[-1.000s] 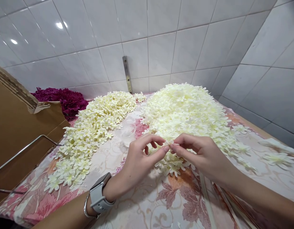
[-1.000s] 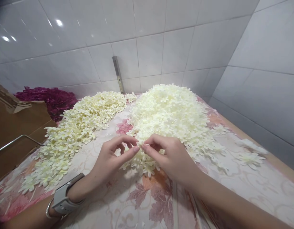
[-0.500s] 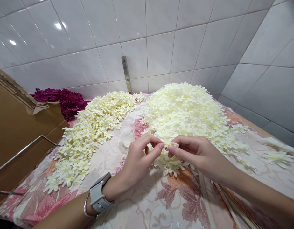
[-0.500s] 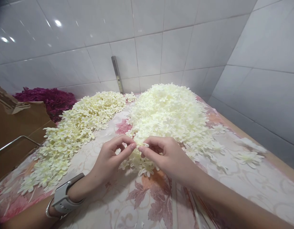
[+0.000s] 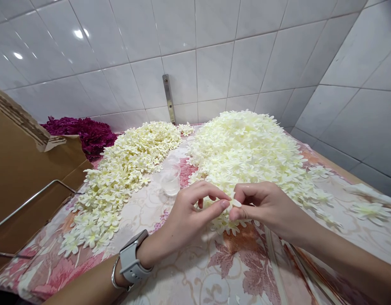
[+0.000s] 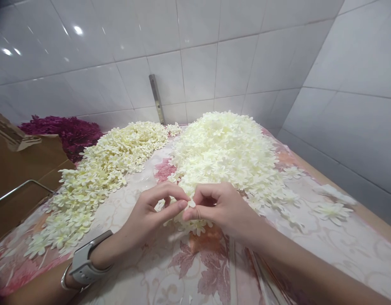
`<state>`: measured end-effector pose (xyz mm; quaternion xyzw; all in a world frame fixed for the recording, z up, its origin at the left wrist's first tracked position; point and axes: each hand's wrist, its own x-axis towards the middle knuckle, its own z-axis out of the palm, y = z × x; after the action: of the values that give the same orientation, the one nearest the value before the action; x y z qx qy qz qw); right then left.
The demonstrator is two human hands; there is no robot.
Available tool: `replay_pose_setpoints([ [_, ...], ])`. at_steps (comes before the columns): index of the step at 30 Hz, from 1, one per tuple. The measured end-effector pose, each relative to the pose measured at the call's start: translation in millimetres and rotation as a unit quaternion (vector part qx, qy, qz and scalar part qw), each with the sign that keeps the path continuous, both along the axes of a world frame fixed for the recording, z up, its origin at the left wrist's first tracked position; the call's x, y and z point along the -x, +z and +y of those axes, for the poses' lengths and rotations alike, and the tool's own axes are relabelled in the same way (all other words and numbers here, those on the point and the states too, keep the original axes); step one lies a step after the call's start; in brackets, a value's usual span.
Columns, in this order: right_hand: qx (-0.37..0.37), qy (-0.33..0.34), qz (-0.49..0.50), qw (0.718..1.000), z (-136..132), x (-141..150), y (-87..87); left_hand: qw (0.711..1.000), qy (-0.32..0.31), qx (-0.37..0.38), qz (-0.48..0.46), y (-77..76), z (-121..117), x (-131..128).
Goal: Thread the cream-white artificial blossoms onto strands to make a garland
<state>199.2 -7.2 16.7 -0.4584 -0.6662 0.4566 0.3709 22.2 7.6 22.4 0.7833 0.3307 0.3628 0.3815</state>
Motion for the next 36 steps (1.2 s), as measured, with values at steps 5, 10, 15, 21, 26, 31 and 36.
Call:
replay_pose_setpoints([
  [5,0.001,0.012,-0.014,1.000,2,0,-0.5,0.999,0.009,-0.007,0.030,-1.4,-1,0],
  [10,-0.052,-0.034,-0.066,0.996,5,-7,6.9,0.997,0.076,-0.004,0.030,-3.2,1,-1],
  [15,-0.110,-0.078,-0.114,0.984,5,-10,12.7,0.993,0.112,0.011,0.017,-2.8,5,-1],
  [21,-0.142,-0.132,-0.125,0.973,8,-20,13.8,0.986,0.161,0.037,-0.008,-1.5,11,0],
  [26,-0.300,-0.229,-0.168,0.911,6,-16,11.1,0.992,0.115,0.047,-0.032,-3.4,11,0],
  [31,-0.264,-0.059,-0.171,0.947,-4,2,6.6,0.995,0.037,0.084,-0.031,-1.2,7,0],
  [36,-0.187,-0.093,-0.139,0.968,-8,4,7.6,0.994,0.065,0.085,-0.009,2.7,1,-1],
])
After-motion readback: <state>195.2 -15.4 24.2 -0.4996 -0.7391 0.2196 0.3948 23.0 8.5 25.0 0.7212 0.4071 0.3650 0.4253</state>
